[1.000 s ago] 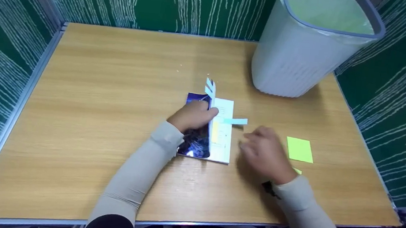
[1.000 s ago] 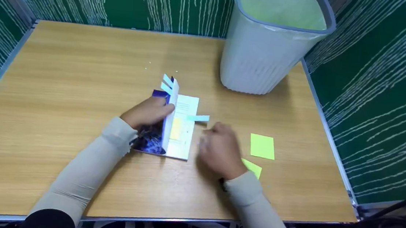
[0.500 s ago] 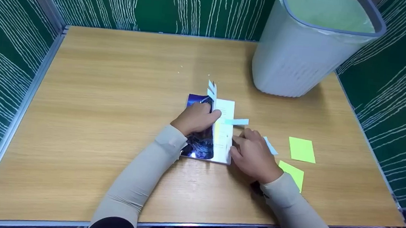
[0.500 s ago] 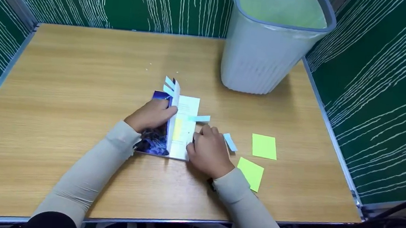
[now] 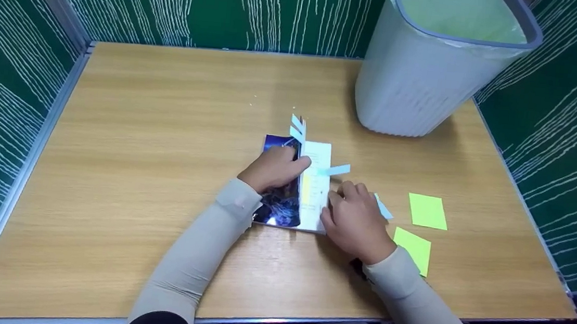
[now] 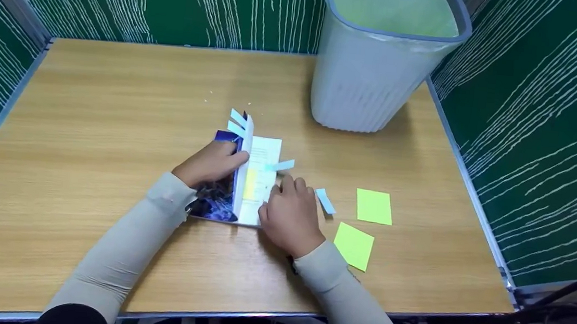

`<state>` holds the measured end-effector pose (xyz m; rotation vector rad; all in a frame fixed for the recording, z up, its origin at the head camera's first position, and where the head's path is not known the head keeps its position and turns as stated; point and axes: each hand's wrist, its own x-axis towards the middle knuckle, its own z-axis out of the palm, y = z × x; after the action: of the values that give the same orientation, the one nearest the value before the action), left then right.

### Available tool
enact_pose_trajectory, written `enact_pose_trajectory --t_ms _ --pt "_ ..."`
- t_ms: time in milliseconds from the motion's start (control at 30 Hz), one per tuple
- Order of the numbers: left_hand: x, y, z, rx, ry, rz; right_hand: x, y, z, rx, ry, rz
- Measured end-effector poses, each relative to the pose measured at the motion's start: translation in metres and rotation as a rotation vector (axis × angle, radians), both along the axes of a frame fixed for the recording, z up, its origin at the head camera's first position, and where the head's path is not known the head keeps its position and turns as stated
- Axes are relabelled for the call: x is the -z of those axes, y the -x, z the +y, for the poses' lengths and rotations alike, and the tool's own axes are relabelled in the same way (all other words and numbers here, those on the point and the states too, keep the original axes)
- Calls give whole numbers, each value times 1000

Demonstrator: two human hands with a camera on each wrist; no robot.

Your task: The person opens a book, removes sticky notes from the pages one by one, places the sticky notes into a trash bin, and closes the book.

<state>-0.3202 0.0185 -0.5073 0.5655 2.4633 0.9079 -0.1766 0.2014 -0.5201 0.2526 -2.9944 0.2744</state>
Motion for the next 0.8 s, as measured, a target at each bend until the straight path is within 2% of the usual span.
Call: enact_pose_trajectory --t_ms 133,233,300,467,533,700,800 --pt "1 0 -1 3 -8 -3 2 0 -2 22 -15 -81" --pt "1 0 -1 9 -14 1 3 0 -3 39 17 -101" --pt "1 0 -2 12 -14 3 3 1 -4 51 66 -78" --pt "-1 -1 -4 -5 -34 -30 -1 1 -6 31 235 51" --pt "-2 -1 -4 -15 -45 -42 -1 2 -8 45 241 69" --pt "-1 -1 -5 -18 -51 -53 3 4 -6 95 111 -75" --pt "0 -1 -2 -9 -53 -44 6 4 -3 87 101 -129"
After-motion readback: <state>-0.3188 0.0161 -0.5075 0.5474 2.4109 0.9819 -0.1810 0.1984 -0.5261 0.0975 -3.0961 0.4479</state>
